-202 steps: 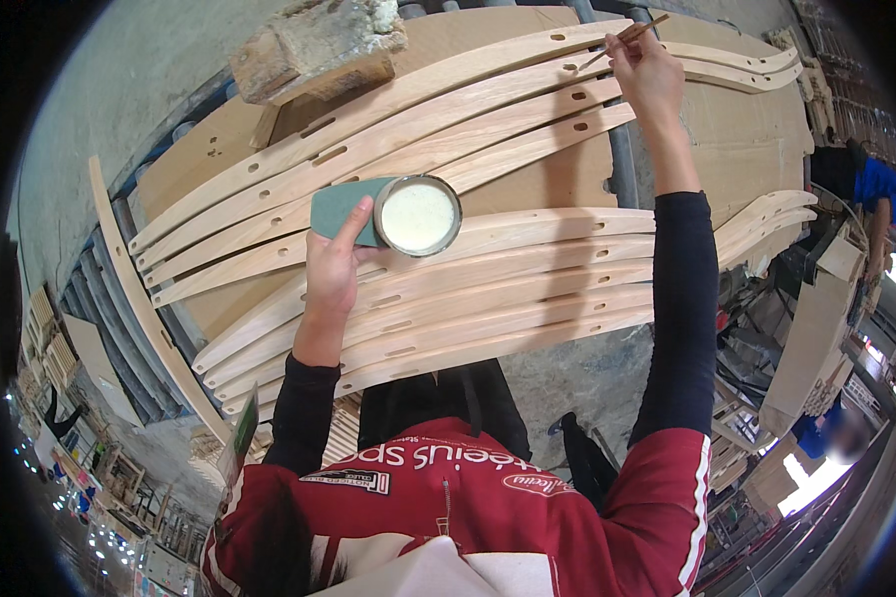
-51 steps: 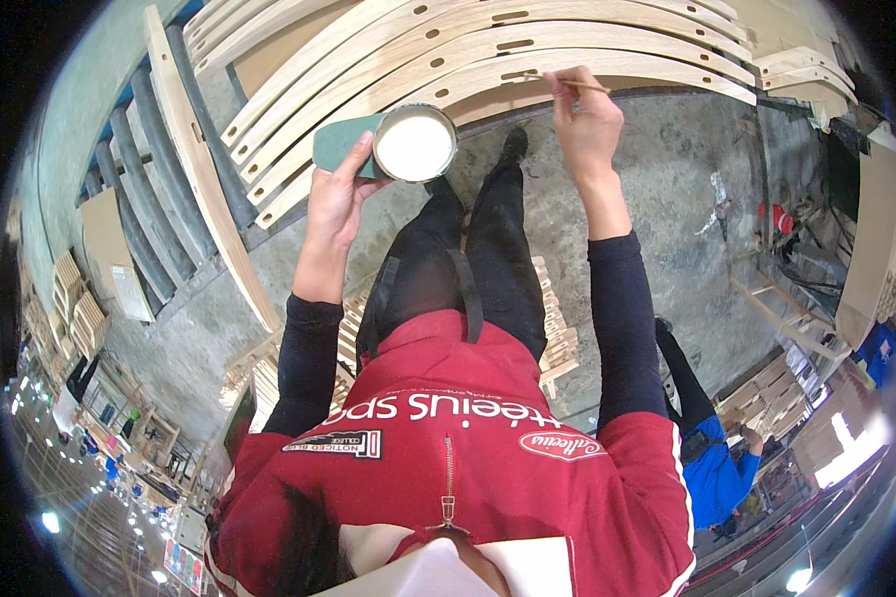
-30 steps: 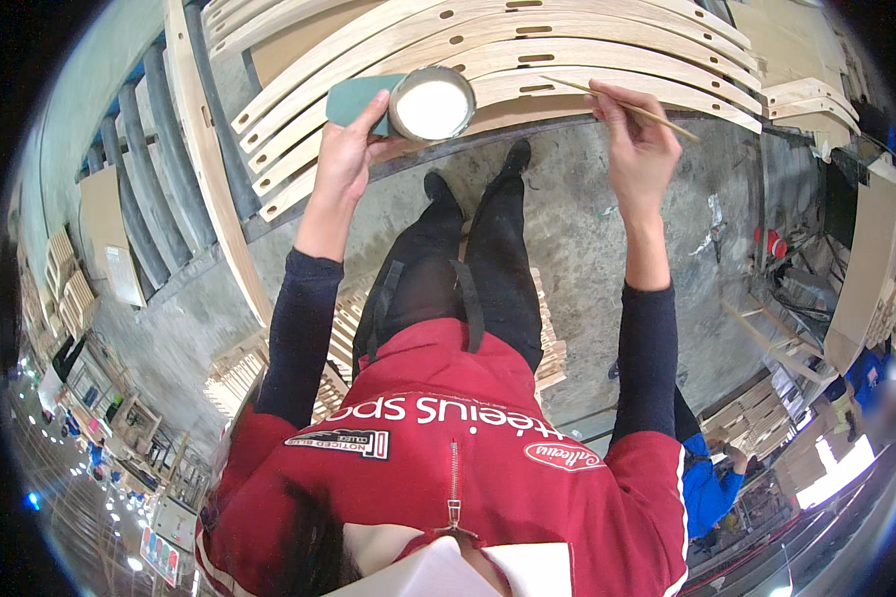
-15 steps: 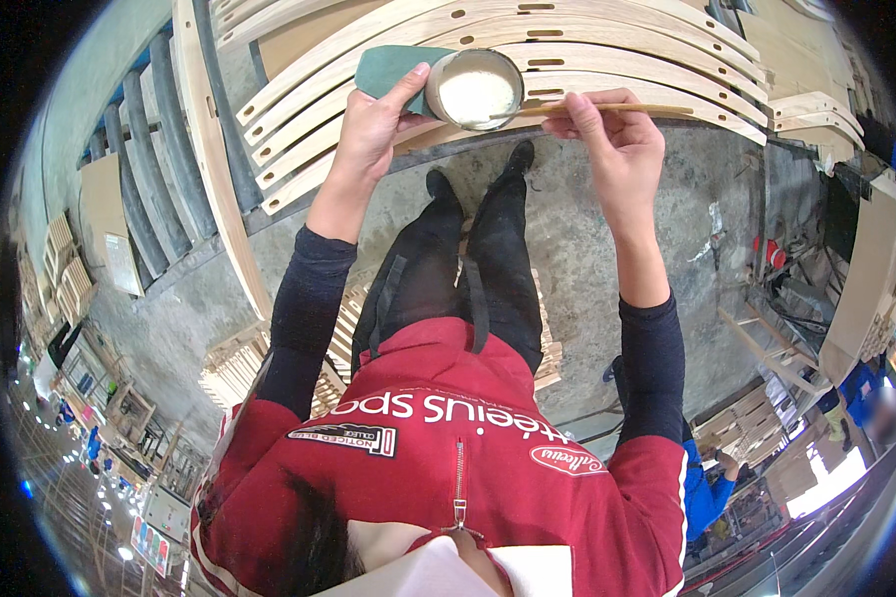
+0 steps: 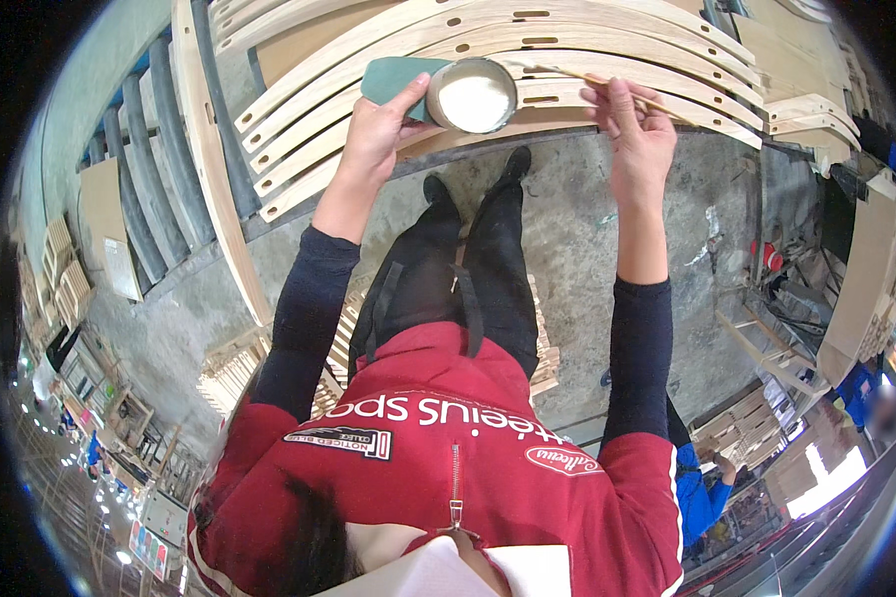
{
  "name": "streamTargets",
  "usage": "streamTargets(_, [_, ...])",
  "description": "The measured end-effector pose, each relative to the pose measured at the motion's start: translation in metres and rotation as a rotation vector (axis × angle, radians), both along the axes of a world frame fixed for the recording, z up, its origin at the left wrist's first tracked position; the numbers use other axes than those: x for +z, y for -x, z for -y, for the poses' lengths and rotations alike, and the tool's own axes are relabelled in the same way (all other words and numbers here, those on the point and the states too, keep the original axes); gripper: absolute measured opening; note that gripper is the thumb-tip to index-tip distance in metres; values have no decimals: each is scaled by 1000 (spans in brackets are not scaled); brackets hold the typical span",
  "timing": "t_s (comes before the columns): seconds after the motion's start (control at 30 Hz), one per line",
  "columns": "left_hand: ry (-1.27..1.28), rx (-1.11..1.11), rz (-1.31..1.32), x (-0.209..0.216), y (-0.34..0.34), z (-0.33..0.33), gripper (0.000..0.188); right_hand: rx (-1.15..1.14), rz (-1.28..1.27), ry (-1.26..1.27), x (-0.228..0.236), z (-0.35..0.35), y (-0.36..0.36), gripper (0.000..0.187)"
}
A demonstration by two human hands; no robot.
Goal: The person pours liquids into a container and mixes them with a power drill. Then, using a brush, the person applies the mixed liquid to several curved wooden pieces arranged on a workbench.
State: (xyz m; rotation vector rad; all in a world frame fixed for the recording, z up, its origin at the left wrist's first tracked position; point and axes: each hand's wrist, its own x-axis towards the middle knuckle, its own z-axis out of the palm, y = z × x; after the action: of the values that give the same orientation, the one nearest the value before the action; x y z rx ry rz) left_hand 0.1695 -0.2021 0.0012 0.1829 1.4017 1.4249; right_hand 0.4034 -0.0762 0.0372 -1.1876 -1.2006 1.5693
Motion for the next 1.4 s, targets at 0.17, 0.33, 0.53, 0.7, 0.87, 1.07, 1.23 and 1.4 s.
streamTargets(0.17, [22,5,6,-3,6,12,28,-56,191,-210,-43,-25,-14,17])
streamTargets(0.33, [85,-12,-40,4,8,22,30,-98,155,-142,-71,-31,-9,18])
streamTargets(0.53, [109,15,-7,7,9,36,30,-122,149,-178,-82,-35,-8,18])
streamTargets(0.7, [144,5,-14,2,13,48,32,-64,221,-288,-75,-29,0,18])
streamTargets(0.87, [185,4,-10,7,10,52,33,68,556,-569,-71,-28,15,11])
streamTargets(1.07, [145,30,2,10,9,58,34,183,643,-691,-58,-18,23,13])
streamTargets(1.23, [156,40,-11,15,12,61,35,123,689,-733,-56,-25,16,10])
streamTargets(1.4, [138,44,-13,9,18,64,33,214,603,-678,-48,-17,24,8])
